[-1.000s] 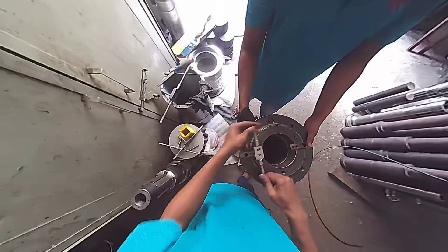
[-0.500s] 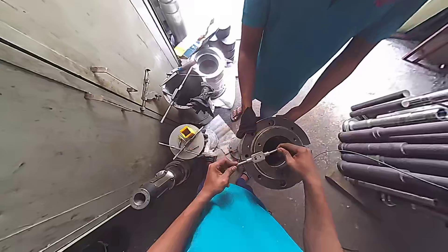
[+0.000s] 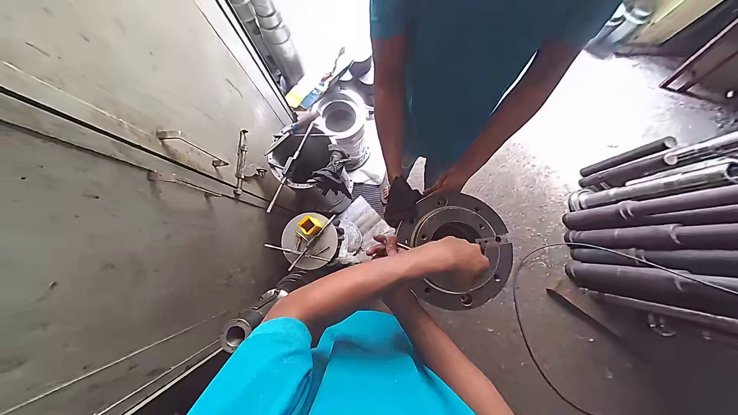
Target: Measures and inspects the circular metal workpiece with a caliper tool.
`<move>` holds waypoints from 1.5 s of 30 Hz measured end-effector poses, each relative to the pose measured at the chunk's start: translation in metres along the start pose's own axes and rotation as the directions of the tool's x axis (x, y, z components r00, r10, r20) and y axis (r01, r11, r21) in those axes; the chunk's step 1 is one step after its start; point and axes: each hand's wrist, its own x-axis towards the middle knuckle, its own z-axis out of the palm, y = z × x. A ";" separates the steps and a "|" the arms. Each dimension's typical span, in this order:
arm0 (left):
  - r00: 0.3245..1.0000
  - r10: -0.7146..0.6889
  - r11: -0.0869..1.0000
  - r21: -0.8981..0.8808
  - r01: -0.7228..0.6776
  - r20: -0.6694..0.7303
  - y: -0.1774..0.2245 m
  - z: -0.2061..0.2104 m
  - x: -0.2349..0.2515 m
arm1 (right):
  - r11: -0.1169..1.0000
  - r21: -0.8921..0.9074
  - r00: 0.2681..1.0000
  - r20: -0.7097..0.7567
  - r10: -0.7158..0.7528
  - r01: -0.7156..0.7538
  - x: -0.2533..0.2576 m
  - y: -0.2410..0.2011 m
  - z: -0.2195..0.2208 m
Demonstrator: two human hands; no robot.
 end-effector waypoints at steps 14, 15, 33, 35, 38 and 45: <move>0.392 -0.731 0.354 -0.801 -0.483 -0.559 -0.075 0.142 -0.095 | 0.703 -0.647 0.952 0.263 -0.157 0.294 0.007 0.008 -0.223; 0.387 -0.740 0.339 -0.802 -0.492 -0.550 -0.075 0.131 -0.088 | 0.778 -0.566 0.944 0.315 -0.102 0.273 0.003 0.012 -0.219; 0.699 -0.344 0.755 -0.627 -0.191 -0.627 -0.102 0.120 -0.126 | 0.594 -0.531 0.743 0.104 -0.662 0.604 0.001 -0.004 -0.156; 0.673 -0.442 0.556 -0.770 -0.312 -0.592 -0.091 0.159 -0.141 | 0.482 -0.704 0.743 0.099 -0.662 0.522 0.022 -0.012 -0.187; 0.490 -0.614 0.339 -0.767 -0.544 -0.619 -0.064 0.187 -0.127 | 0.444 -0.776 0.849 0.214 -0.482 0.447 0.045 -0.008 -0.208; 0.434 -0.626 0.371 -0.737 -0.565 -0.648 -0.094 0.110 -0.074 | 0.438 -0.862 0.892 0.034 -0.451 0.255 -0.027 0.024 -0.140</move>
